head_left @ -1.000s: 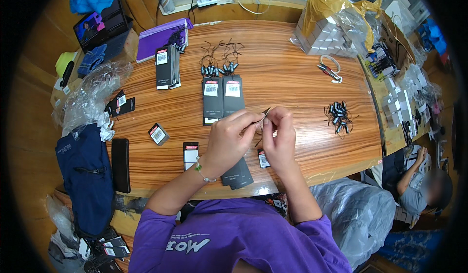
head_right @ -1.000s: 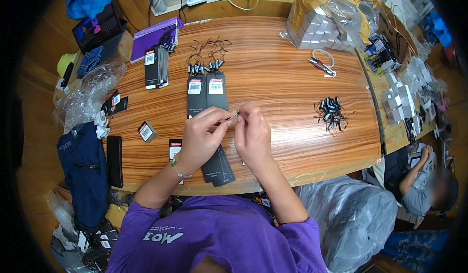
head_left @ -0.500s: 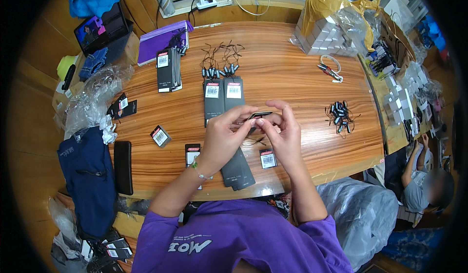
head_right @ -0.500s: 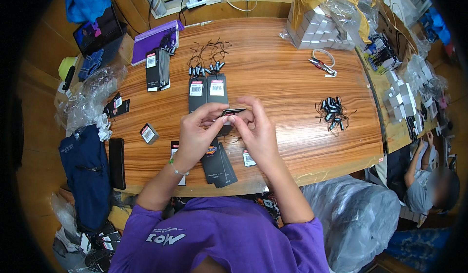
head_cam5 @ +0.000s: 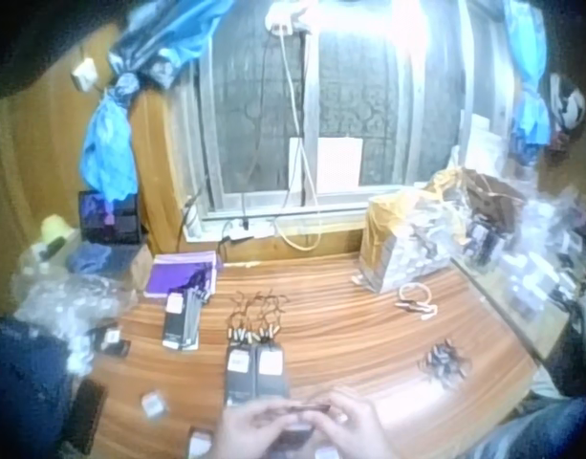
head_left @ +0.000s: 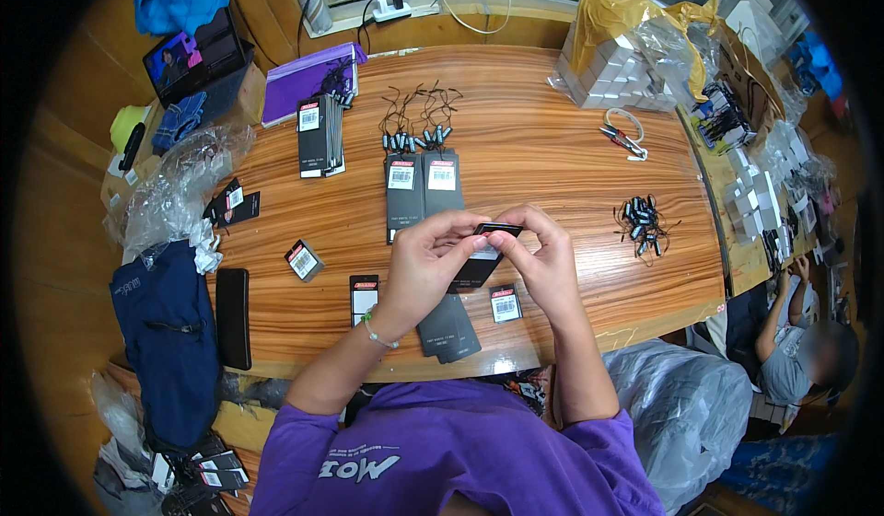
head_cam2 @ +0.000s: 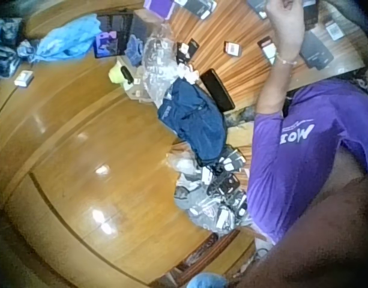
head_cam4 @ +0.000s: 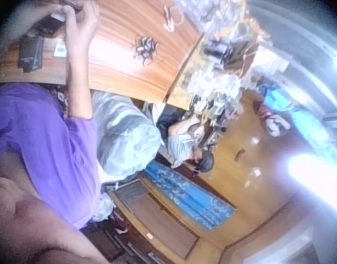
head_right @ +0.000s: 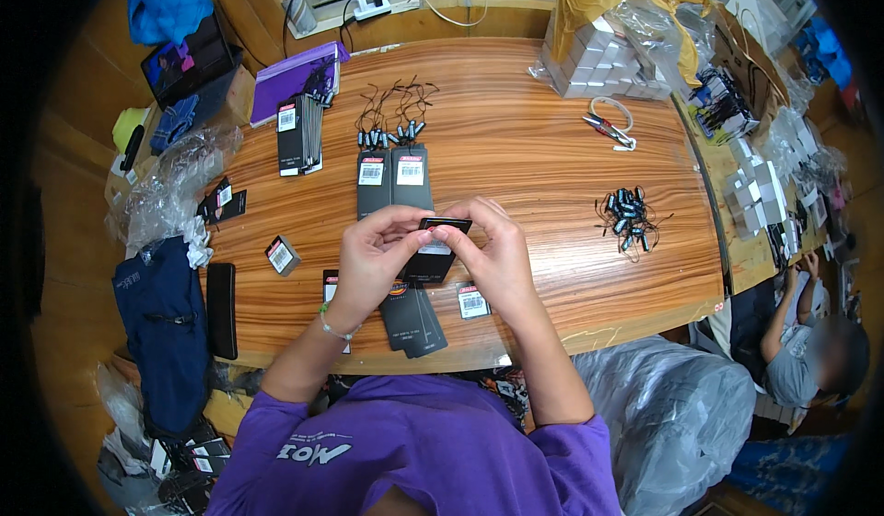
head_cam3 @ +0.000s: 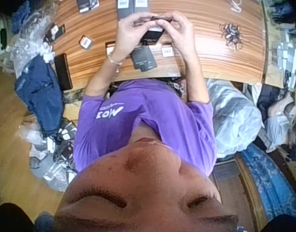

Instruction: The person opens small black boxes, removes electronic components with attached wires, and places them into the boxes. They repeat this process for several units, stacking the completed boxes on the table.

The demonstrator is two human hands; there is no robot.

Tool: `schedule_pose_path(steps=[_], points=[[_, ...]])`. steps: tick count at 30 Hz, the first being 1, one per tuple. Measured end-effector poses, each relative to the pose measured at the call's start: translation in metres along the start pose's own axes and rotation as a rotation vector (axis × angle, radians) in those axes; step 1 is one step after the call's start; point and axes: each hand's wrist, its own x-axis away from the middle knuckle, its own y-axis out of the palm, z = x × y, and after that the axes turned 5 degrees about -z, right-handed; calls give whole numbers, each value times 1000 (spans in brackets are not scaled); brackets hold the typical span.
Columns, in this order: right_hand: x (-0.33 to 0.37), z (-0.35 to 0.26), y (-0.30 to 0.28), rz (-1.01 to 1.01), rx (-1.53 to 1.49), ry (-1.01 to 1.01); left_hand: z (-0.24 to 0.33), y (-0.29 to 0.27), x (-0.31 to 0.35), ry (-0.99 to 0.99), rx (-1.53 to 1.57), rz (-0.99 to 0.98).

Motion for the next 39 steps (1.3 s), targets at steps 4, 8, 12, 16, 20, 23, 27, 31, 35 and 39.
schedule_pose_path(steps=[4,8,12,16,20,23,27,31,35,39], points=[[-1,-2,2,53,-200,57,-3,-2,-3,51,21,-15],[1,1,4,60,-197,69,6,0,-1,21,-85,8],[5,0,1,-37,-437,152,7,-2,-1,165,-296,48],[-3,0,-2,-84,-587,106,9,-2,-2,380,-479,42],[-11,-7,-15,-23,-925,185,10,-9,-5,531,-672,-94],[-32,-22,-22,90,-1052,-63,8,-8,-3,425,-564,-35],[-59,-54,-18,-58,-1057,-179,11,-9,3,298,-335,93],[-64,-80,-9,-156,-888,-288,22,-38,14,302,-465,123],[-62,-76,-23,-165,-790,-470,24,-93,46,-71,-629,-3],[-61,-81,-24,-72,-677,-357,0,-111,80,-267,-905,-61]])
